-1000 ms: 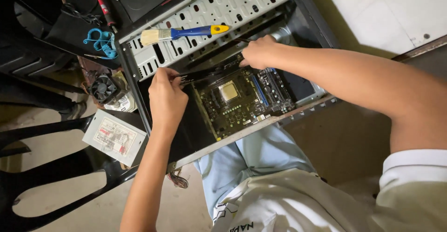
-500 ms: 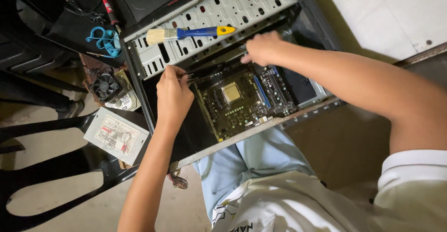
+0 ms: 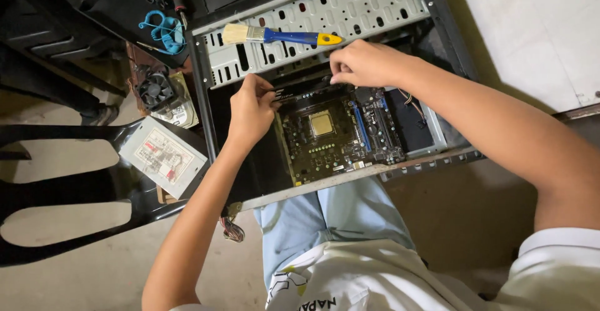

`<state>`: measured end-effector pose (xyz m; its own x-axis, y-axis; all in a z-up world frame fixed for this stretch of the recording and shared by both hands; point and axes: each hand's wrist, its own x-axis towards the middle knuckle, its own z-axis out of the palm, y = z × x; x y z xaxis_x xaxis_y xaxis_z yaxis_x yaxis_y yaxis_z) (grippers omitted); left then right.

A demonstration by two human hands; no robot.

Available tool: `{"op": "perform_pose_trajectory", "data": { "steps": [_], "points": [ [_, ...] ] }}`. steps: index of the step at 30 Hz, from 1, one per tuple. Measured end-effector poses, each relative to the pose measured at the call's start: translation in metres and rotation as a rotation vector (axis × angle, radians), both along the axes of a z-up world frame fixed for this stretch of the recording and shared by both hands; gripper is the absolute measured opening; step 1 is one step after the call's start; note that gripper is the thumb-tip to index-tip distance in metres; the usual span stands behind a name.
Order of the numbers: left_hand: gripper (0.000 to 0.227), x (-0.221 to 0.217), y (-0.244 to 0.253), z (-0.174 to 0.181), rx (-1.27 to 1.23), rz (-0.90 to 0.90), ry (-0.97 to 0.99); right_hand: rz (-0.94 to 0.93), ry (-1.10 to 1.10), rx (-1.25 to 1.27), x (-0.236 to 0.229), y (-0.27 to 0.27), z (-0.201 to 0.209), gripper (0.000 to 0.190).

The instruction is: The person uses a brush to clean dust from the motherboard and internal components of an open computer case. They then use their hands to adjust and connect wires inside the case.

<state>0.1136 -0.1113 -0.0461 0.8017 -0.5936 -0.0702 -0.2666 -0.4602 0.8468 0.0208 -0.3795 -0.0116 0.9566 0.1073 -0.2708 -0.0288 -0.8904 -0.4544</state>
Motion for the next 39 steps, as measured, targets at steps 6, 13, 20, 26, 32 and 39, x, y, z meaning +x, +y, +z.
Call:
{"op": "perform_pose_trajectory", "data": {
  "steps": [6, 13, 20, 26, 32, 39],
  "points": [
    [0.008, -0.005, 0.0, 0.009, -0.03, -0.01, 0.028, -0.007, -0.033, -0.153, 0.001, 0.0, -0.017, 0.039],
    [0.013, -0.002, -0.003, -0.01, 0.156, -0.048, -0.116, 0.059, -0.045, -0.078, 0.0, -0.011, -0.037, 0.024],
    [0.032, 0.029, -0.024, -0.094, 0.737, -0.328, -0.556, 0.167, -0.058, -0.268, 0.008, -0.025, -0.067, 0.024],
    [0.017, 0.032, -0.027, -0.087, 0.777, -0.354, -0.643, 0.188, -0.117, -0.379, 0.012, -0.019, -0.08, 0.025],
    [0.019, 0.046, -0.027, -0.096, 0.755, -0.34, -0.564, 0.19, -0.131, -0.346, 0.016, -0.018, -0.086, 0.024],
    [0.019, 0.046, -0.029, -0.095, 0.733, -0.364, -0.524, 0.189, -0.121, -0.32, 0.015, -0.015, -0.09, 0.022]
  ]
}}
